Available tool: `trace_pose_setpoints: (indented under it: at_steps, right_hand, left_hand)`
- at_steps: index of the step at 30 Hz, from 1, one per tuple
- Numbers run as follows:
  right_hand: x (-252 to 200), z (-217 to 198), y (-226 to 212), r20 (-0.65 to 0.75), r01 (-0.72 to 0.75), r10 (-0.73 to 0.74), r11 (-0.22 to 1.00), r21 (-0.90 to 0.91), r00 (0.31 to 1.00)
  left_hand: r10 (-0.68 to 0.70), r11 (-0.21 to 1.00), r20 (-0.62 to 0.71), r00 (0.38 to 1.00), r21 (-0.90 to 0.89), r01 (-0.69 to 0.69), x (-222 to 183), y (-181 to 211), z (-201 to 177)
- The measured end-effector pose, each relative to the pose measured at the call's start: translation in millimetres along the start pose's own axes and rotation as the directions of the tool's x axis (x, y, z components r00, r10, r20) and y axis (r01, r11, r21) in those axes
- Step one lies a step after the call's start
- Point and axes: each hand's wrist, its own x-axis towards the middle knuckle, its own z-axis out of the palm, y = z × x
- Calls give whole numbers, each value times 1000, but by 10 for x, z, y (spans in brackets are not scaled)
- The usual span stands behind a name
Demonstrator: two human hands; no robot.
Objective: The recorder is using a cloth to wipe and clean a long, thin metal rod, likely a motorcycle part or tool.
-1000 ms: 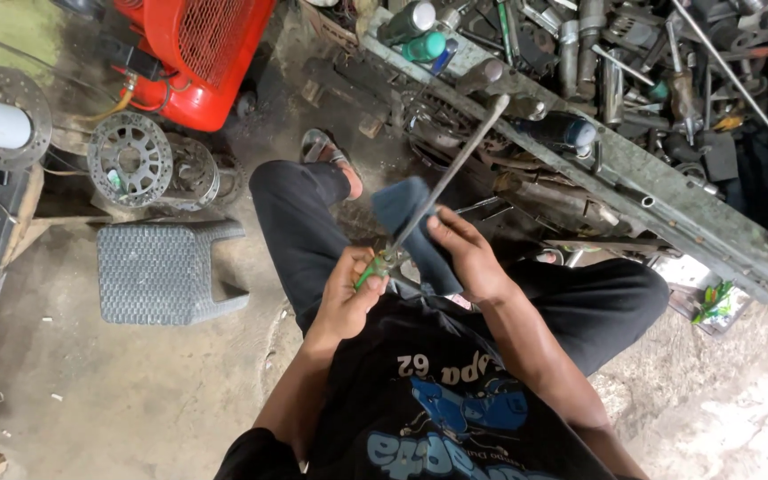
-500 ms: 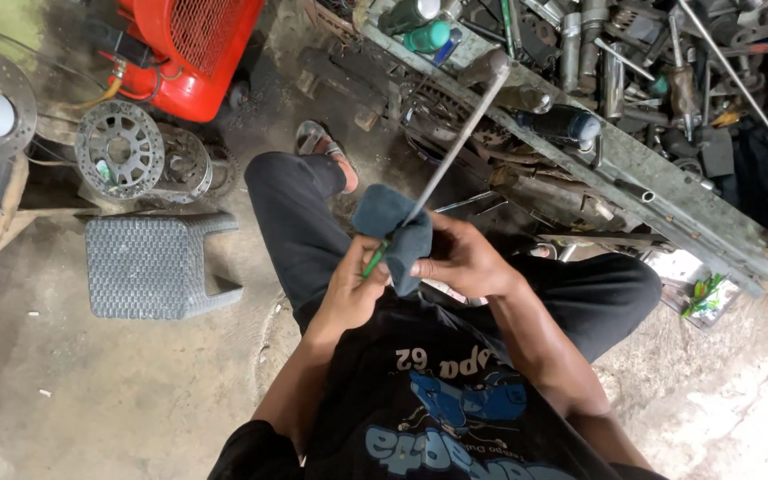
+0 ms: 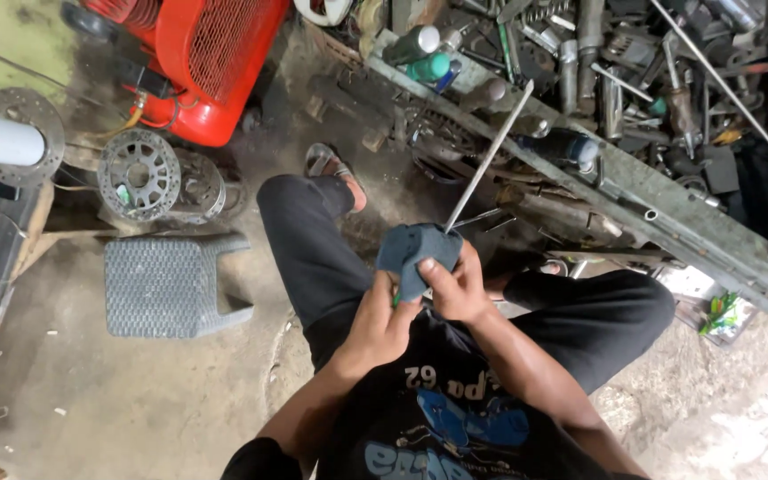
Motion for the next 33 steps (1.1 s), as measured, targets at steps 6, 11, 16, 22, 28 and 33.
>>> trace_pose_setpoints:
  at_steps: [6,11,16,22,28,33]
  right_hand:
    - [357,158,-449,-75,102,-90,981,164,993]
    - [216,80,-193,-94,17,14,947,322,996]
    - [-30,-111,134,-20,-73,88,915,396,996]
    - [-51,-192,21,-111,-183,214,953,240,970]
    - [-116,149,-274,-241,-179,180,984,26,954]
    - [-116,492,-413,-104,16,-24,997,-71,994]
  left_hand:
    - [-221,245,552,804,-766,594,-93,-325,-239]
    - [-83,41,637,766,-766,641,-186,-477,-157]
    - [-57,-23,636,769,-771,636,-124,-701,44]
    - [-305,28,501,810,-845,534,66,-416,285]
    - [-25,981,-90,996,188,42,-25,-520,167]
    - [231,845,-214,949,528,-87,-156,-531,45]
